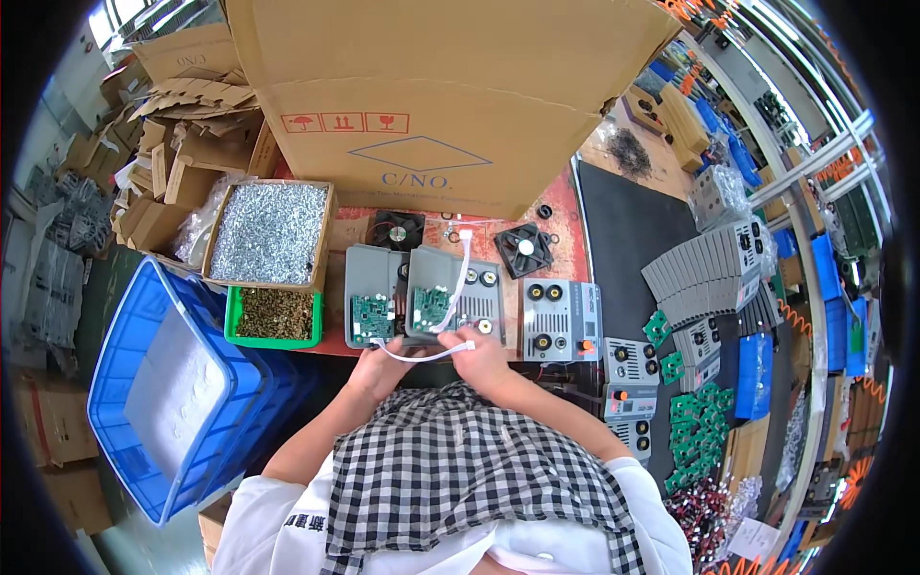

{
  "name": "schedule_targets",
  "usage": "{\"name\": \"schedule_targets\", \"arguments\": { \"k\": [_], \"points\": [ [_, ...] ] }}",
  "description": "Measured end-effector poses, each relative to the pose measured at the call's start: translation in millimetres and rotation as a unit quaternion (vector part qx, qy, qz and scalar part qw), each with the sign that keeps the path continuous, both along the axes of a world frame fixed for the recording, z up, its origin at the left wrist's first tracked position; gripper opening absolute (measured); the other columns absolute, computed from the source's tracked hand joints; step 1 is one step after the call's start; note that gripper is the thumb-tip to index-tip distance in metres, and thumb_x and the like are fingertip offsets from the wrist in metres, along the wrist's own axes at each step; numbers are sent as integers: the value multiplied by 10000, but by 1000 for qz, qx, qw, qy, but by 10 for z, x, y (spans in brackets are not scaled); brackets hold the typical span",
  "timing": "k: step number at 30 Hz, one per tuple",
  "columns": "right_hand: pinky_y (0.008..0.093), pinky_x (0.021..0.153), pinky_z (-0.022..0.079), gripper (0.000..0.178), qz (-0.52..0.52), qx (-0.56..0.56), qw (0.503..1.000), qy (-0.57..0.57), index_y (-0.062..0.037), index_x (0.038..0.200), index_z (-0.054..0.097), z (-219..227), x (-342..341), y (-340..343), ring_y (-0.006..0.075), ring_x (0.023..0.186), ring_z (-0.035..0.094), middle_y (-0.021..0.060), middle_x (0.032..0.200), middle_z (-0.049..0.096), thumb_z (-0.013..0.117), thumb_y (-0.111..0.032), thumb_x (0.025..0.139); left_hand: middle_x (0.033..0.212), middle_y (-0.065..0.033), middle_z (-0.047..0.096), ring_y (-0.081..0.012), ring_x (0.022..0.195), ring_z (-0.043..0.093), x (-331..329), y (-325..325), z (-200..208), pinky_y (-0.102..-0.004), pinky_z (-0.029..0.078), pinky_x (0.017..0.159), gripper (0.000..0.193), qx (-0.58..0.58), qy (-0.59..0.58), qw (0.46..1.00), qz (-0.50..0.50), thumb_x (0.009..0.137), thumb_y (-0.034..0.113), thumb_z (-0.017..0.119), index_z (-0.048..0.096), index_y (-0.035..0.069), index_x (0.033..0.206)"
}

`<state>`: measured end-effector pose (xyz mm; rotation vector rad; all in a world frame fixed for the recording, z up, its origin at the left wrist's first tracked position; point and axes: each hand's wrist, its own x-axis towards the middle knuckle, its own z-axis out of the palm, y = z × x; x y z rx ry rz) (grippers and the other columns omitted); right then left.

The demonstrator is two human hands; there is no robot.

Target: Assembling electronic control panels by connecting internal circuit boards and wiring components together using an electric screwdriver.

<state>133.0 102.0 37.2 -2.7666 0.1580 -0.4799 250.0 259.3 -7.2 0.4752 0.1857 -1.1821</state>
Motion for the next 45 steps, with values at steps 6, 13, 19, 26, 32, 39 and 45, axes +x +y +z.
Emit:
{"name": "schedule_targets", "arguments": {
  "k": [6,13,19,26,32,39,45],
  "points": [
    [334,566,477,227,67,48,996,28,-90,943,571,-243,-97,78,250,679,573,93,773,540,495,-93,729,1148,-109,486,-243,1078,462,-177,-95,-77,-407,338,974,354,94,-95,989,65,863,205,503,416,15,1149],
    [349,618,474,195,-64,251,964,-56,-101,952,586,-7,-457,-46,271,729,584,99,829,591,570,-123,758,1060,-62,538,-207,989,512,-164,-185,42,-390,394,887,263,148,-115,981,59,873,170,488,454,61,1110],
    [333,795,421,351,-512,706,435,-226,-39,1025,444,-328,-1474,-705,175,856,504,56,904,507,587,-278,812,1066,-92,540,-225,1004,512,-80,-198,151,-394,420,867,320,143,-48,988,-43,865,281,506,457,77,1106],
    [341,755,495,235,-431,712,432,-349,-44,981,411,-217,-1217,-800,186,852,560,92,946,534,509,-224,868,1081,-98,541,-234,1012,503,-52,-226,136,-403,392,891,354,119,-57,988,-73,878,334,457,478,48,1086],
    [252,589,470,125,-403,349,805,-263,-46,863,478,205,-873,-637,97,661,533,16,806,537,576,-57,787,1084,-103,533,-240,1026,486,-69,-209,49,-408,376,905,317,102,-50,991,-64,880,287,458,483,37,1074],
    [323,511,459,61,-160,-63,984,-53,-187,744,553,-50,-639,-272,187,631,573,44,916,543,573,-184,686,1073,-91,540,-228,1027,486,-37,-261,60,-401,369,928,331,111,-62,991,-47,881,283,454,478,27,1089],
    [356,713,481,152,-122,-4,992,-31,-111,796,540,-68,-714,-258,253,872,565,98,991,534,575,-130,648,1093,-84,529,-231,1033,472,-23,-236,-16,-402,353,937,389,90,-85,990,-72,866,339,483,469,41,1115]
  ]
}}
